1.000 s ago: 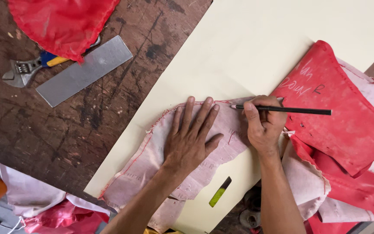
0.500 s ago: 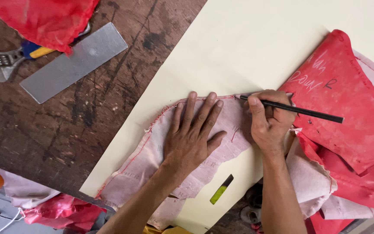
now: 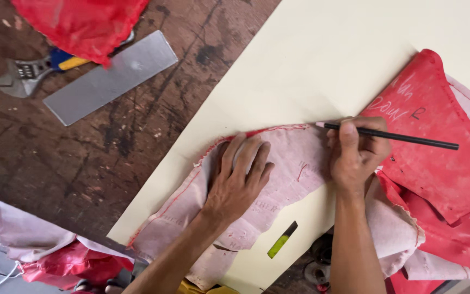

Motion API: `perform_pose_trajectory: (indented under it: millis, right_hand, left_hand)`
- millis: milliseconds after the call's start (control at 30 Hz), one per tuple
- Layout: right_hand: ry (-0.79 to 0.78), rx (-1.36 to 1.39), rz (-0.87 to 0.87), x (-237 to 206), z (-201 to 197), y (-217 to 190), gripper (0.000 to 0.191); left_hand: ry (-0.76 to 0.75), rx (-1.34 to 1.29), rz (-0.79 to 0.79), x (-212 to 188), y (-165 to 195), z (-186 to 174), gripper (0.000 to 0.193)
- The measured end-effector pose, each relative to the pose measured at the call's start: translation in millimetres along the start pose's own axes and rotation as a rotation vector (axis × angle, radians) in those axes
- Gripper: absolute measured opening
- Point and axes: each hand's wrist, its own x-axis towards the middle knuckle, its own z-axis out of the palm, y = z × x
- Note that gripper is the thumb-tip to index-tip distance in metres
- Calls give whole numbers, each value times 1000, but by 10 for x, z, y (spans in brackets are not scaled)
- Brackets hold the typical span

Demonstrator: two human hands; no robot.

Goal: The person aligns red fabric pieces over a paper pattern on the workbench, weights them with a bearing and a wrench, and traces their outlines with a pencil. They then flip the pieces over, rub the edges with a sanding block, and pull loose threads from the fabric.

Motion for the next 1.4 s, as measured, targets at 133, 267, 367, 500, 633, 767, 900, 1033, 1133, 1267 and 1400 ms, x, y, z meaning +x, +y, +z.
perform_pose_trajectory:
  millis: [133,267,367,500,633,767,900,1033,1133,1267,1400]
  right_hand:
    - [7,150,30,3,-4,38,13]
    - [14,209,42,6,31,65,14]
    - [13,237,30,22,100,4,16]
    - [22,317,19,-39,247,-258,14]
    - [-68,19,-17,-241,729,-330,11]
    - [-158,-43,1,-238,1034,-263,14]
    - [-215,-135,-12,-226,1061,-261,16]
    - [-235,-245,-66,-202,1101,-248,16]
    - [-235,-294,-80,-201,1126,-236,16]
    - [-206,-292,-103,-226,1145,-183,15]
    - [-190,-164,-97,-255,1110,-183,15]
  left_hand:
    - [6,73,-42,-68,-70,-107,60]
    - [-7,146,-104,-73,-111,-191,69]
    - [-51,176,-112,-62,-158,-236,75]
    - [-82,165,-125,-46,-202,-271,77]
    - [-100,149,-133,-46,-224,-286,79]
    - [-81,125,-119,-66,-306,-290,79]
    - [-81,86,-109,-114,-399,-305,77]
    - [-62,74,-110,-117,-450,-289,76]
    - [-78,69,-113,-128,-465,-279,75]
    - [-80,65,-108,-149,-480,-260,77]
    - [-89,66,-107,-154,-474,-257,74]
